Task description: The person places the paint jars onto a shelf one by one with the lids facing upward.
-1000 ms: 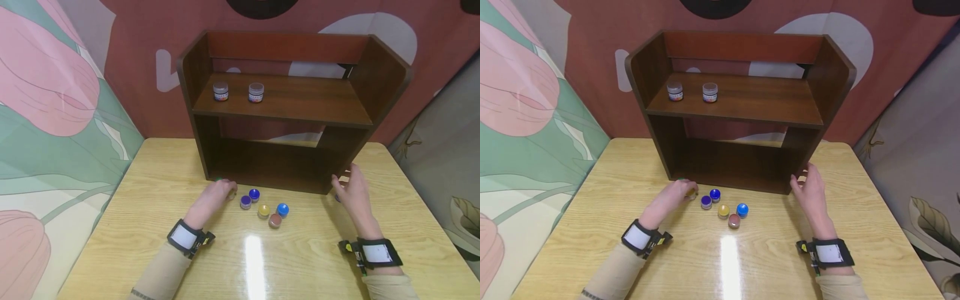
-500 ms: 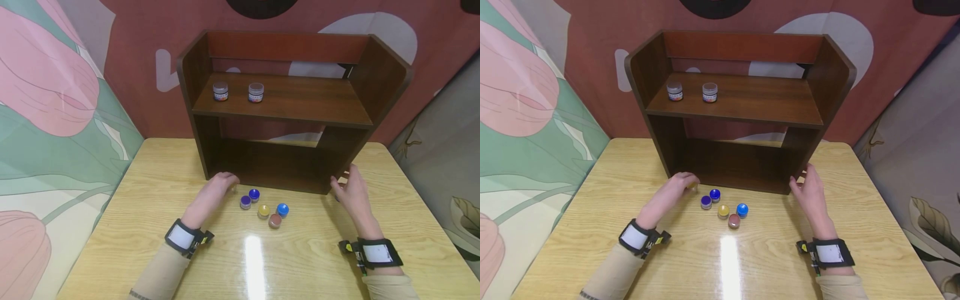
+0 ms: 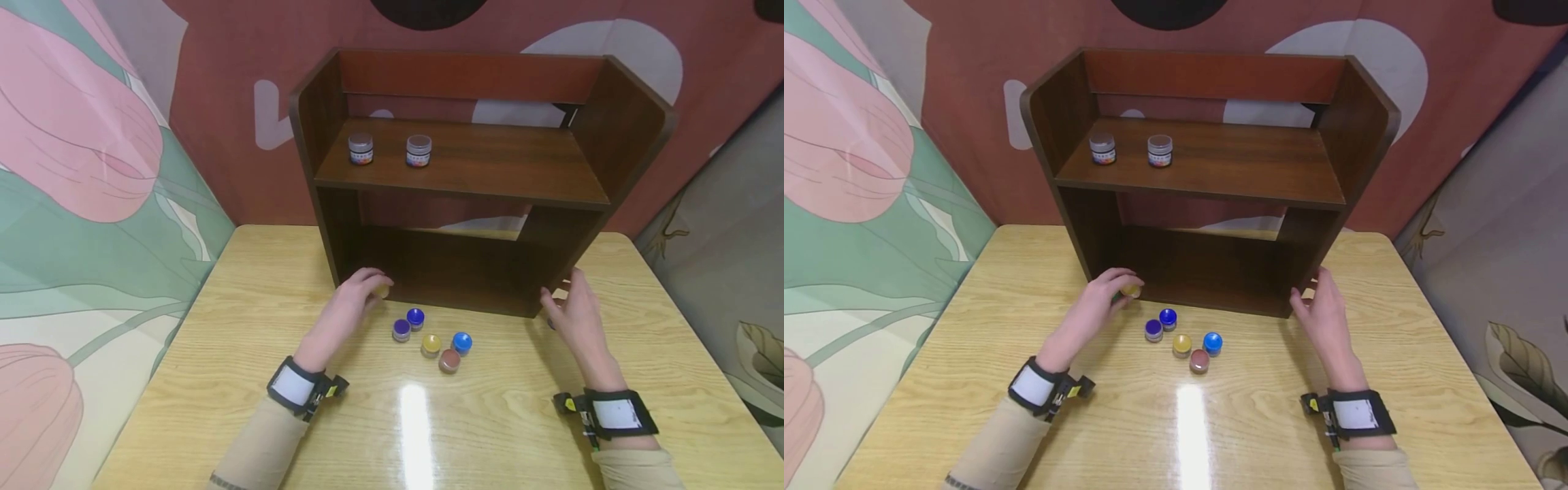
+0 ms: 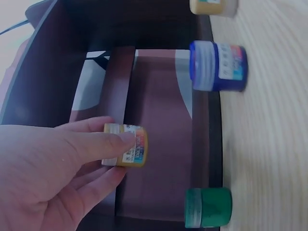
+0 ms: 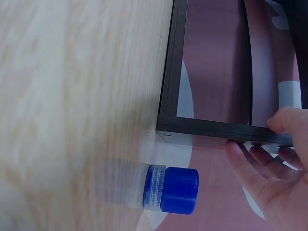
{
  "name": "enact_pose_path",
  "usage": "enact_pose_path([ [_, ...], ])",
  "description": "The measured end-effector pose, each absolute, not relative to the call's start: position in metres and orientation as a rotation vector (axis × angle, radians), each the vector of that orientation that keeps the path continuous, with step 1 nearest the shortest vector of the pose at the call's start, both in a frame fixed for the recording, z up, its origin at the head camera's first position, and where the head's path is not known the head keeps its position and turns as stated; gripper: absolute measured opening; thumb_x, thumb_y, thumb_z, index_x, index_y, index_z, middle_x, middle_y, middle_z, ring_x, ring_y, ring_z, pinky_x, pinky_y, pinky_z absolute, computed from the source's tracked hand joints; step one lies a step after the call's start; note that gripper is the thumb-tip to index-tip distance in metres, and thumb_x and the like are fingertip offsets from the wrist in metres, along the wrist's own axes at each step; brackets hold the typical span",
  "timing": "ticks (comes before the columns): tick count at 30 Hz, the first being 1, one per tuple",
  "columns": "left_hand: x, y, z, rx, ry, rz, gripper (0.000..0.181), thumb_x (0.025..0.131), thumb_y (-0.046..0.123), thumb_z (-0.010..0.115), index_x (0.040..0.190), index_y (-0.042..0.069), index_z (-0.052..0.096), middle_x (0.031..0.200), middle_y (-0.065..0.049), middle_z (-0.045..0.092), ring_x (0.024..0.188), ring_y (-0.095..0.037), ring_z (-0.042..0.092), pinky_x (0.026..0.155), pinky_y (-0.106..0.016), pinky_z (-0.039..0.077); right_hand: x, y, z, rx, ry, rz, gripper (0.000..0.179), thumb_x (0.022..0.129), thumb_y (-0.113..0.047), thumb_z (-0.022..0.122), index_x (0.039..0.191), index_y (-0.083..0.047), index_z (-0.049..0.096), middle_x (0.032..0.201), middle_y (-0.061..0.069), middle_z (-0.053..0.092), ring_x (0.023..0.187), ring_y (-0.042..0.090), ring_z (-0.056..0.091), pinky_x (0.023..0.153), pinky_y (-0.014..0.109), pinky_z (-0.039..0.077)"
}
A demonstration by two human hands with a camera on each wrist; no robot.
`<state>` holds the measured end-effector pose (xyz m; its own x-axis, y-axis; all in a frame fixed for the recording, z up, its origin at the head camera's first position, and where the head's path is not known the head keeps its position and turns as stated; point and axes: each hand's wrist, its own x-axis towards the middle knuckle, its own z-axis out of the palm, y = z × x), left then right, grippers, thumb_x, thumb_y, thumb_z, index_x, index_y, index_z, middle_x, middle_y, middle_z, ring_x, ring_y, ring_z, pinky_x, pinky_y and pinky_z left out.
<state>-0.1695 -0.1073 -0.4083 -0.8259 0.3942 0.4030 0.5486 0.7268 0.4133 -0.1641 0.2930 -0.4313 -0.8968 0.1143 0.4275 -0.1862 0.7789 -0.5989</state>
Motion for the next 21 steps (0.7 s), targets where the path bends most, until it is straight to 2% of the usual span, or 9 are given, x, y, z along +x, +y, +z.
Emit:
enact_pose_path([
  [7,-0.171,-0.108,-0.403,-0.651,-2.608,-0.974,0.034,0.09,0.005,0.072,0.122,0.014,0.07,0.126,-0.008,0.066,0.118,-0.025,0.064,0.102,-0.034,0.057,-0.163,0.292,-0.43,0.045,-2.532,0.94,0.043,0.092,-0.005,0.064,0.127,0.009,0.044,0.118,0.031,0.059,0.104,0.049,0.064,0.074,0.052,0.06],
  [14,-0.169,-0.107,-0.397,-0.548,-2.575,-1.16,0.041,0.087,0.007,0.076,0.125,0.012,0.063,0.123,-0.009,0.068,0.111,-0.024,0.069,0.095,-0.036,0.061,-0.164,0.292,-0.431,0.045,-2.539,0.94,0.043,0.092,-0.005,0.064,0.128,0.009,0.044,0.119,0.032,0.059,0.105,0.049,0.064,0.075,0.054,0.059],
  [21,-0.166,-0.106,-0.39,-0.551,-2.532,-1.292,0.038,0.087,0.012,0.076,0.123,0.013,0.061,0.124,-0.006,0.067,0.115,-0.023,0.069,0.097,-0.037,0.06,-0.165,0.293,-0.432,0.058,-2.527,0.942,0.042,0.092,-0.005,0.063,0.127,0.009,0.043,0.117,0.032,0.059,0.104,0.05,0.064,0.074,0.053,0.059],
])
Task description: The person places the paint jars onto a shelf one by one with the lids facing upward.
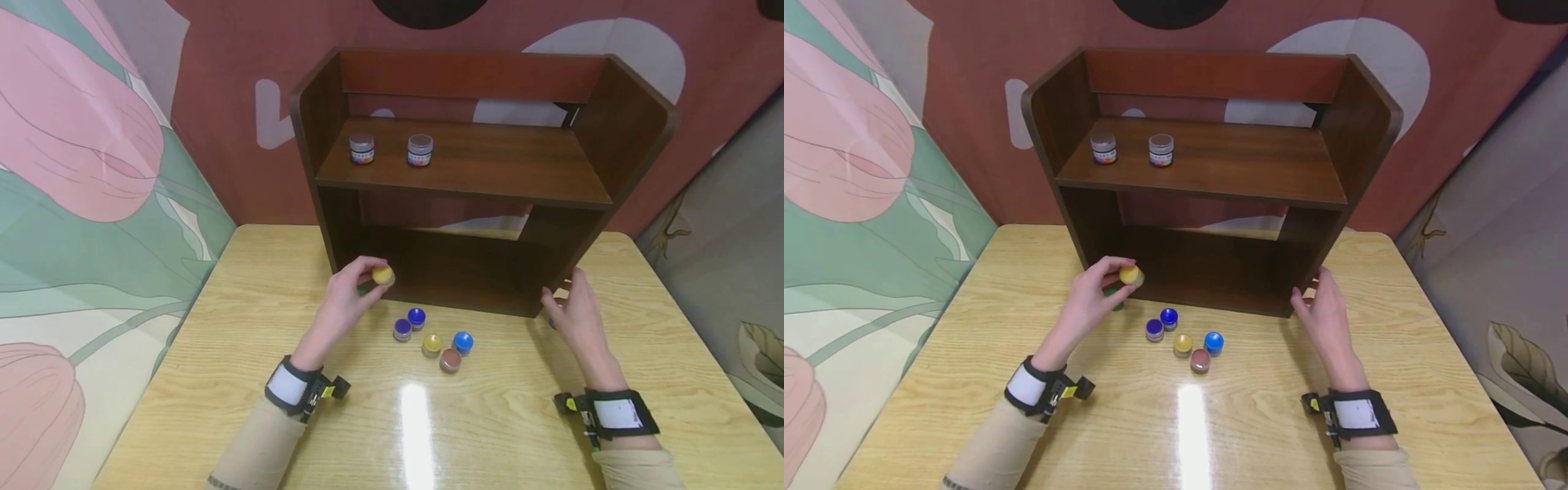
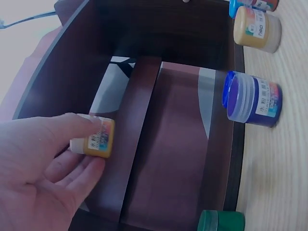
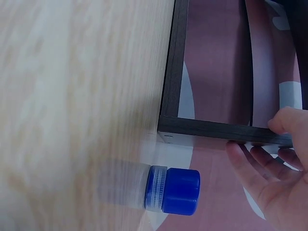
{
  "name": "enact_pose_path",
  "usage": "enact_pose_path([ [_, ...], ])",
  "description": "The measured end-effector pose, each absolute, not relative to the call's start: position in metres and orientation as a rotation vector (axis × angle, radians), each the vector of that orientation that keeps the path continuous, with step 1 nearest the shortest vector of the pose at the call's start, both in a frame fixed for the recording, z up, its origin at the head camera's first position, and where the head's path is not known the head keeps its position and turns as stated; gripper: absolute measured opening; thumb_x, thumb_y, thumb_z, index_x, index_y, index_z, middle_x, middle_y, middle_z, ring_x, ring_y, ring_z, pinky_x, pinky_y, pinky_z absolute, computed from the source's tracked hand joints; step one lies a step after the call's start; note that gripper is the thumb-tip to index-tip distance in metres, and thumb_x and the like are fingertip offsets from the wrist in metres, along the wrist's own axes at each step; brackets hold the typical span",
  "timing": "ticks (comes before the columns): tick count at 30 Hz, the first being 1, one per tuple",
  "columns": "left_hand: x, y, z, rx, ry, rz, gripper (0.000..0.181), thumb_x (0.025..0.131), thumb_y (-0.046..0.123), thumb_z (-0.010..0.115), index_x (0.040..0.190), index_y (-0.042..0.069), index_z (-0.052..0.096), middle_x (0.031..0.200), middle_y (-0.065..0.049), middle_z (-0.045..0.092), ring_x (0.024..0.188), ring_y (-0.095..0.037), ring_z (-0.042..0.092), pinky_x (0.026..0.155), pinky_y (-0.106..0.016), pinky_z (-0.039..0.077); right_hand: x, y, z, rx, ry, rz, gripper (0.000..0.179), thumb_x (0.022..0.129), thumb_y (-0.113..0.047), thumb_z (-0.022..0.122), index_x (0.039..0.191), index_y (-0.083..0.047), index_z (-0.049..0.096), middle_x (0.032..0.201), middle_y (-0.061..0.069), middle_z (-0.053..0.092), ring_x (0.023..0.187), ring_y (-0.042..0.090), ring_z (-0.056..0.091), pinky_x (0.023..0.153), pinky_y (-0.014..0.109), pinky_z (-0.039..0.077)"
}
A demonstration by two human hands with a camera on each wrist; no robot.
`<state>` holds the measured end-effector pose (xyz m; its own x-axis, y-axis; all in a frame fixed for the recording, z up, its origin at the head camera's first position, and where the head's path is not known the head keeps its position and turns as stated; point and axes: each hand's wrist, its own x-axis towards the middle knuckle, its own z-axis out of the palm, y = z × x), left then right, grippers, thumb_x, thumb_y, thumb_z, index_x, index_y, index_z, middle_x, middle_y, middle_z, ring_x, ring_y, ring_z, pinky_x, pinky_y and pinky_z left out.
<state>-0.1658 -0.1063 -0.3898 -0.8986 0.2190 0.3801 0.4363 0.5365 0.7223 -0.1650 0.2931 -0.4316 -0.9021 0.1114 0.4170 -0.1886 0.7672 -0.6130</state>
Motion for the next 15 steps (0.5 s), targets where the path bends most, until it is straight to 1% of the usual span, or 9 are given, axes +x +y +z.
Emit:
enact_pose_path([
  [2,-0.1651,-0.1058,-0.3886,-0.562,-2.518,-1.305,0.038,0.087,0.012,0.076,0.123,0.013,0.061,0.125,-0.006,0.067,0.115,-0.022,0.068,0.097,-0.037,0.06,-0.1647,0.2933,-0.4318,0.062,-2.528,0.945,0.042,0.092,-0.004,0.063,0.127,0.009,0.043,0.118,0.032,0.059,0.104,0.05,0.064,0.074,0.053,0.059],
  [8,-0.1638,-0.1054,-0.3875,-0.595,-2.481,-1.308,0.04,0.086,0.011,0.078,0.123,0.014,0.062,0.124,-0.005,0.067,0.115,-0.021,0.068,0.097,-0.032,0.059,-0.1641,0.293,-0.4313,0.06,-2.538,0.943,0.043,0.092,-0.004,0.062,0.128,0.009,0.042,0.119,0.032,0.058,0.105,0.05,0.064,0.075,0.055,0.059],
  [12,-0.1629,-0.1053,-0.3872,-0.628,-2.436,-1.307,0.04,0.085,0.007,0.078,0.122,0.012,0.063,0.123,-0.006,0.068,0.115,-0.021,0.067,0.097,-0.031,0.059,-0.1645,0.2928,-0.4314,0.064,-2.529,0.947,0.042,0.092,-0.004,0.062,0.127,0.009,0.043,0.118,0.032,0.059,0.104,0.05,0.064,0.074,0.052,0.059],
  [15,-0.1625,-0.105,-0.3872,-0.64,-2.402,-1.3,0.04,0.085,0.005,0.078,0.121,0.012,0.064,0.123,-0.005,0.068,0.115,-0.021,0.067,0.098,-0.028,0.058,-0.1649,0.2927,-0.4311,0.068,-2.523,0.951,0.041,0.092,-0.004,0.062,0.126,0.009,0.043,0.117,0.032,0.059,0.103,0.05,0.065,0.073,0.051,0.059],
])
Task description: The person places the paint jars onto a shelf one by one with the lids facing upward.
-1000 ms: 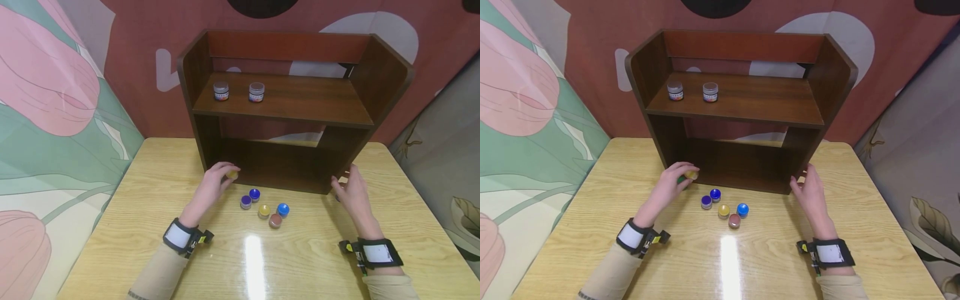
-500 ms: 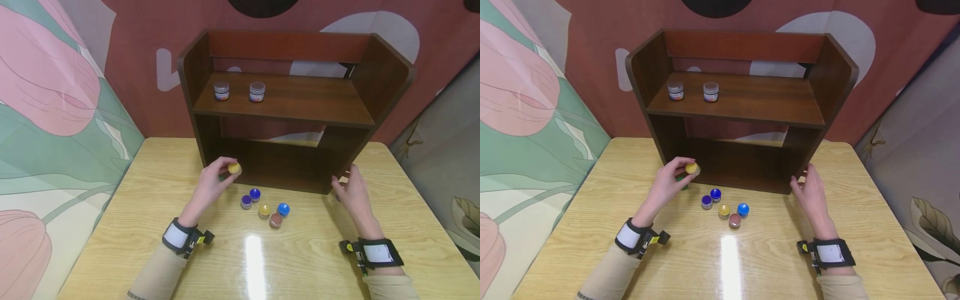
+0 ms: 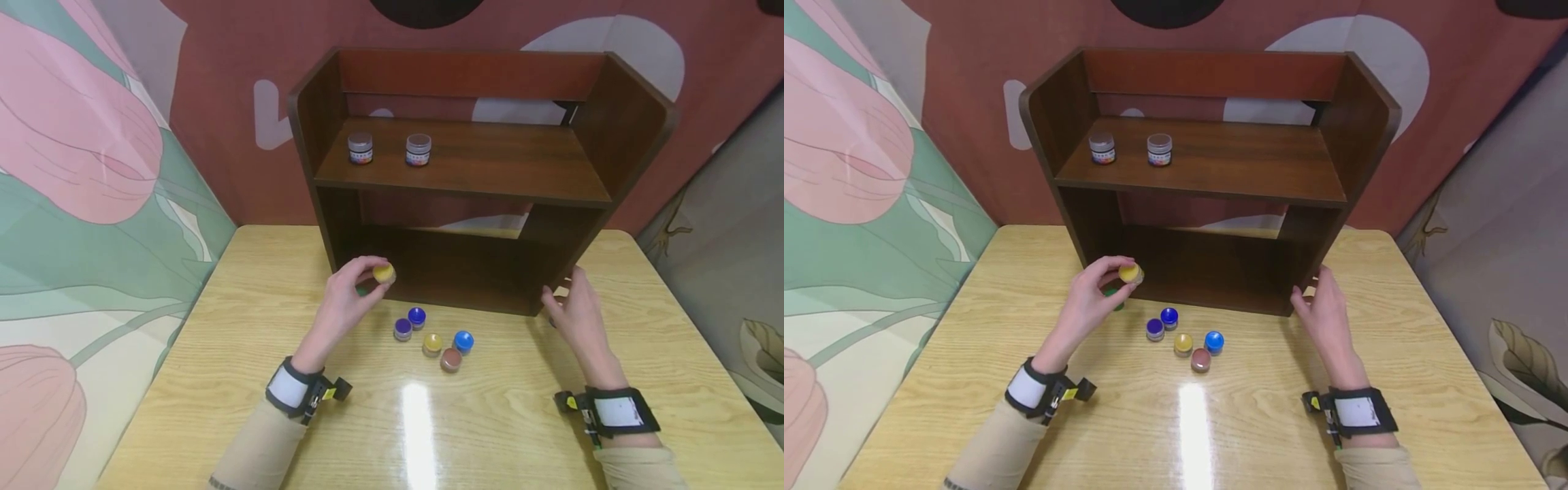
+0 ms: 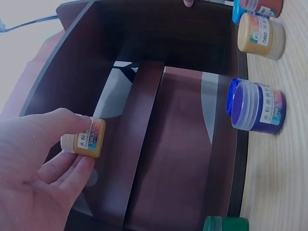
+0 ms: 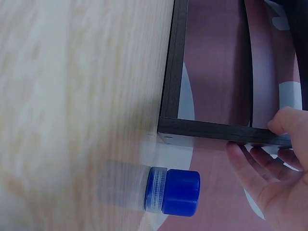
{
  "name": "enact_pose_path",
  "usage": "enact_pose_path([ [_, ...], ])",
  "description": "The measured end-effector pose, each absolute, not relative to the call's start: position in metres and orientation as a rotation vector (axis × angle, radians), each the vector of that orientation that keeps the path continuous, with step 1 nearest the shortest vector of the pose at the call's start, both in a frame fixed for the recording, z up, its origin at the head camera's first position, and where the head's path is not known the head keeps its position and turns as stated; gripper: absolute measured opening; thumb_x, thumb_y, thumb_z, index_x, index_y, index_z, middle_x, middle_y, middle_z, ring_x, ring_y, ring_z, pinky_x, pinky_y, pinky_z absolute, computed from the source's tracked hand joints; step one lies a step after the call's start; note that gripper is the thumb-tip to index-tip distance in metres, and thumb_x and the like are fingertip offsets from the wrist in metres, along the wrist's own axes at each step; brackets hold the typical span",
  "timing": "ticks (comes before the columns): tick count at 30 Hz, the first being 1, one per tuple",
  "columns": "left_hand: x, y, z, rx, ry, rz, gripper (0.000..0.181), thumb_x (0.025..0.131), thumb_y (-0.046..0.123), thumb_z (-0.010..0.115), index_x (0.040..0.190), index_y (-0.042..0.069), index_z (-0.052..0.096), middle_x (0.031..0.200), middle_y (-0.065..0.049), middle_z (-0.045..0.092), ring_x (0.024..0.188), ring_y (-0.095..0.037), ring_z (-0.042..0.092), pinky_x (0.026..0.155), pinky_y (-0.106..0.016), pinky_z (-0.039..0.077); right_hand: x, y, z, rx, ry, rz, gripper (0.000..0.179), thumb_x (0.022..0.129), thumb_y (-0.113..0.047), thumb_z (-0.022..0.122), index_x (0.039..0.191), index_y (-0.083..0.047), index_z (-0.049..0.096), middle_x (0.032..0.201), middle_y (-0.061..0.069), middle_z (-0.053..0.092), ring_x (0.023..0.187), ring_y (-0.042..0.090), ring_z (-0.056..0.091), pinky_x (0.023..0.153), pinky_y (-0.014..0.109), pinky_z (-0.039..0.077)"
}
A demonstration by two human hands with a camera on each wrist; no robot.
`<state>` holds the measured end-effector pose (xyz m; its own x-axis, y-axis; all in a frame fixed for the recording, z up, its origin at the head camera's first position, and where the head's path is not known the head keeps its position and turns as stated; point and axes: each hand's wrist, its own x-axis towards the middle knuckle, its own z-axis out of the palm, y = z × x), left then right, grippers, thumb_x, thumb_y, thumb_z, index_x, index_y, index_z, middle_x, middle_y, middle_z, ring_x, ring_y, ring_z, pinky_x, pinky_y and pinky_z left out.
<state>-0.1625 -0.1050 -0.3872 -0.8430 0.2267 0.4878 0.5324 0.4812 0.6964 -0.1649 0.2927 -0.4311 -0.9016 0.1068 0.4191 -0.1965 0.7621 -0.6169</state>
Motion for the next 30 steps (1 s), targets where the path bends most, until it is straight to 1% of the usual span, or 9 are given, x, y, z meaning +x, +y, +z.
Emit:
enact_pose_path([
  [10,-0.16,-0.104,-0.383,-0.652,-2.335,-1.292,0.038,0.087,0.008,0.077,0.122,0.013,0.066,0.127,-0.004,0.067,0.117,-0.017,0.066,0.099,-0.023,0.057,-0.165,0.292,-0.429,0.059,-2.544,0.949,0.042,0.093,-0.005,0.061,0.128,0.01,0.042,0.118,0.033,0.058,0.105,0.05,0.063,0.077,0.057,0.059],
  [21,-0.156,-0.101,-0.377,-0.684,-2.289,-1.289,0.037,0.086,0.007,0.077,0.122,0.012,0.067,0.13,-0.005,0.067,0.117,-0.017,0.066,0.1,-0.024,0.056,-0.164,0.294,-0.43,0.059,-2.536,0.97,0.042,0.093,-0.004,0.061,0.128,0.01,0.043,0.117,0.032,0.058,0.104,0.05,0.064,0.074,0.051,0.059],
  [30,-0.156,-0.101,-0.373,-0.675,-2.265,-1.307,0.037,0.086,0.006,0.077,0.121,0.013,0.068,0.129,-0.004,0.067,0.116,-0.018,0.066,0.1,-0.026,0.057,-0.164,0.292,-0.431,0.073,-2.521,0.968,0.042,0.092,-0.001,0.062,0.128,0.01,0.043,0.117,0.033,0.058,0.104,0.051,0.064,0.074,0.052,0.06],
])
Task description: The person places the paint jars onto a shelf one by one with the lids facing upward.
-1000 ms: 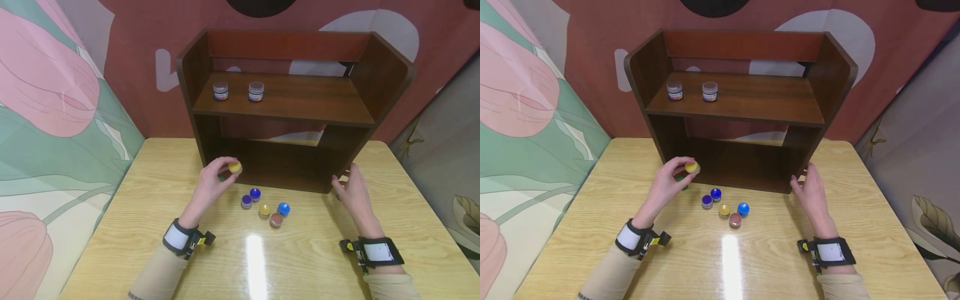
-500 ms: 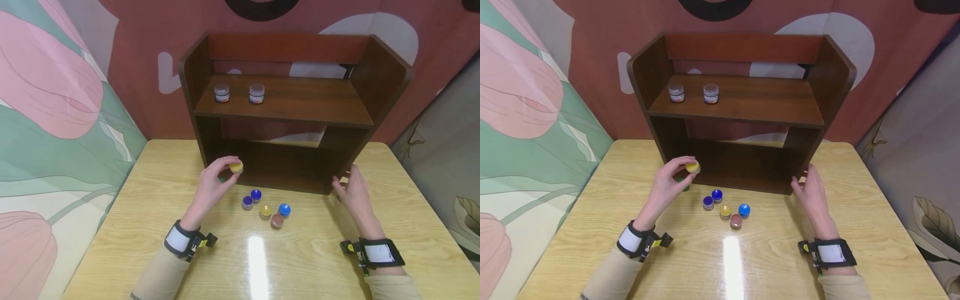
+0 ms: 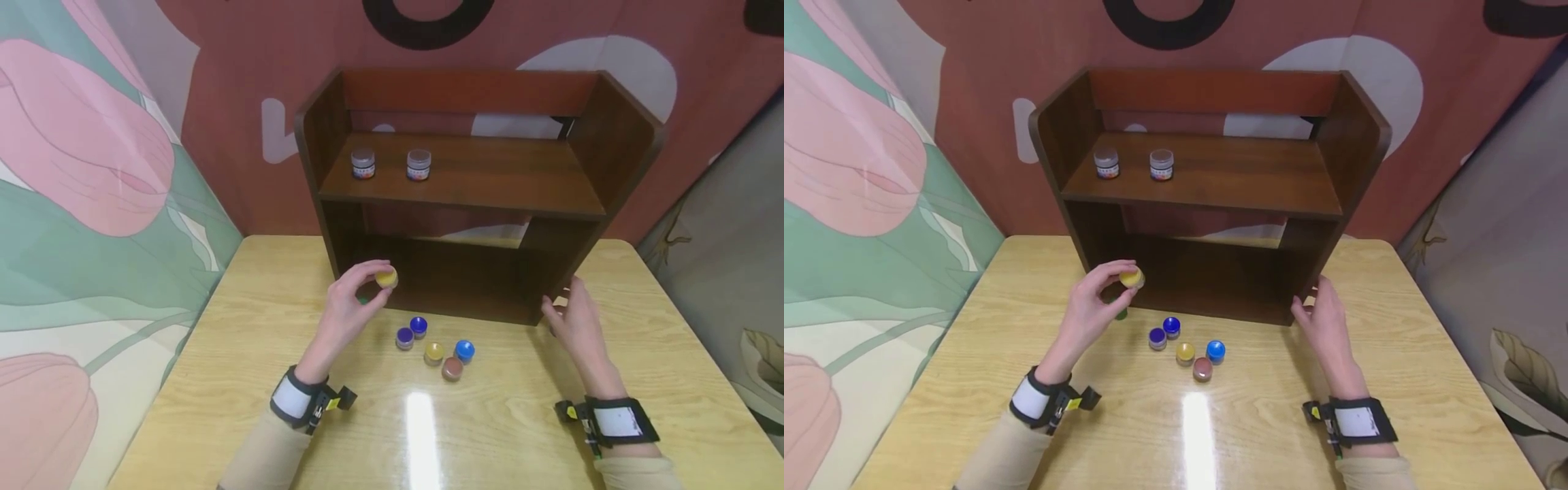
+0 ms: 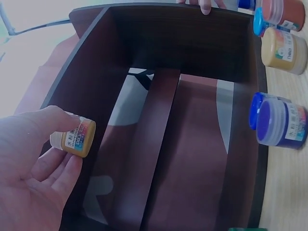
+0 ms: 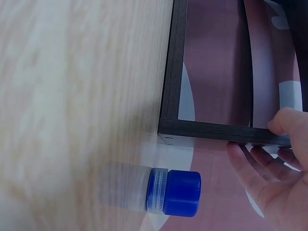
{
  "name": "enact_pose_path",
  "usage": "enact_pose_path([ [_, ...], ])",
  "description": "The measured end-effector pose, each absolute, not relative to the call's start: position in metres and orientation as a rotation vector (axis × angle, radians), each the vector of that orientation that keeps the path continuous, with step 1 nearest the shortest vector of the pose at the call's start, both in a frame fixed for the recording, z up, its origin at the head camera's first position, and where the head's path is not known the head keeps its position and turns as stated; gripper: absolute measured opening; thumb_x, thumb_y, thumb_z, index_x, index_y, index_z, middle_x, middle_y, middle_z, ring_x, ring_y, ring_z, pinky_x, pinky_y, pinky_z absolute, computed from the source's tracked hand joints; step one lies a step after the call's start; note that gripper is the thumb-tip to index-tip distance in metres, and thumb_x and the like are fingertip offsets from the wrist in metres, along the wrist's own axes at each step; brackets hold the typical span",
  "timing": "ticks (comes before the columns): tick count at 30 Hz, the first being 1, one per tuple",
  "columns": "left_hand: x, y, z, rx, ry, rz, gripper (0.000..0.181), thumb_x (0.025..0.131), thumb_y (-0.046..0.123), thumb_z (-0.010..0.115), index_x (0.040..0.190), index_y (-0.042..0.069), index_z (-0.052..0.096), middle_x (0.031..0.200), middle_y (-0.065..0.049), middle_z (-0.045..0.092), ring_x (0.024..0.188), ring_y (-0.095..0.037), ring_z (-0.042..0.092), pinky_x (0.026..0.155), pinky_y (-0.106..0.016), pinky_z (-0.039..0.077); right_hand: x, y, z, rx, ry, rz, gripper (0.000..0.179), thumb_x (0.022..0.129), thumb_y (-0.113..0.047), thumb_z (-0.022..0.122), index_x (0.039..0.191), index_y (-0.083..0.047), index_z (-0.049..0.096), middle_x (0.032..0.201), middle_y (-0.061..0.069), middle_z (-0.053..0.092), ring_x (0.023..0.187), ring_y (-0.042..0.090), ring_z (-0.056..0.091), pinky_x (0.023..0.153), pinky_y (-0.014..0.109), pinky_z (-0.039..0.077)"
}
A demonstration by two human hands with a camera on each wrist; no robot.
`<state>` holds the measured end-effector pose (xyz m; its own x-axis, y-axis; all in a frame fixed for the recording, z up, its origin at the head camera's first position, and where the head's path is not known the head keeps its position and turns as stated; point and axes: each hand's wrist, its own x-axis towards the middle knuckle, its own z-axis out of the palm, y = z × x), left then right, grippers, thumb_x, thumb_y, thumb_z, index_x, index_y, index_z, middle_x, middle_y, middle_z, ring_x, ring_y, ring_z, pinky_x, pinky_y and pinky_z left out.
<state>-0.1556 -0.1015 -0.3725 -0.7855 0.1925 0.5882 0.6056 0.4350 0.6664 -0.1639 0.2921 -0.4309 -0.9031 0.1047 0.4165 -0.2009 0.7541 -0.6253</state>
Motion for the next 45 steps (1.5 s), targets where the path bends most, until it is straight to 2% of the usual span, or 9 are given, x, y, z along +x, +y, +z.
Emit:
enact_pose_path([
  [10,-0.156,-0.093,-0.338,-0.732,-2.232,-1.206,0.037,0.086,0.008,0.078,0.121,0.014,0.068,0.129,-0.002,0.068,0.116,-0.016,0.067,0.1,-0.027,0.057,-0.163,0.292,-0.433,0.064,-2.53,0.951,0.041,0.092,-0.002,0.062,0.127,0.01,0.043,0.116,0.032,0.058,0.105,0.05,0.063,0.075,0.055,0.06],
  [18,-0.158,-0.083,-0.313,-0.794,-2.211,-1.149,0.036,0.088,0.01,0.076,0.122,0.013,0.066,0.132,-0.002,0.067,0.123,-0.016,0.063,0.102,-0.031,0.057,-0.164,0.292,-0.433,0.077,-2.512,0.969,0.04,0.092,-0.001,0.062,0.125,0.01,0.044,0.115,0.031,0.058,0.105,0.049,0.063,0.075,0.053,0.06],
  [28,-0.158,-0.068,-0.293,-0.916,-2.186,-1.062,0.034,0.09,0.008,0.073,0.122,0.012,0.064,0.133,-0.005,0.067,0.126,-0.017,0.061,0.111,-0.031,0.05,-0.162,0.291,-0.433,0.079,-2.506,0.97,0.041,0.091,0.0,0.062,0.127,0.009,0.044,0.116,0.03,0.058,0.105,0.048,0.063,0.075,0.054,0.06],
  [45,-0.166,-0.05,-0.269,-0.983,-2.145,-1.02,0.036,0.092,0.009,0.071,0.127,0.01,0.061,0.136,-0.007,0.064,0.125,-0.017,0.061,0.106,-0.027,0.053,-0.164,0.292,-0.434,0.08,-2.515,0.959,0.041,0.092,-0.002,0.061,0.128,0.009,0.043,0.116,0.031,0.058,0.105,0.049,0.062,0.075,0.055,0.06],
])
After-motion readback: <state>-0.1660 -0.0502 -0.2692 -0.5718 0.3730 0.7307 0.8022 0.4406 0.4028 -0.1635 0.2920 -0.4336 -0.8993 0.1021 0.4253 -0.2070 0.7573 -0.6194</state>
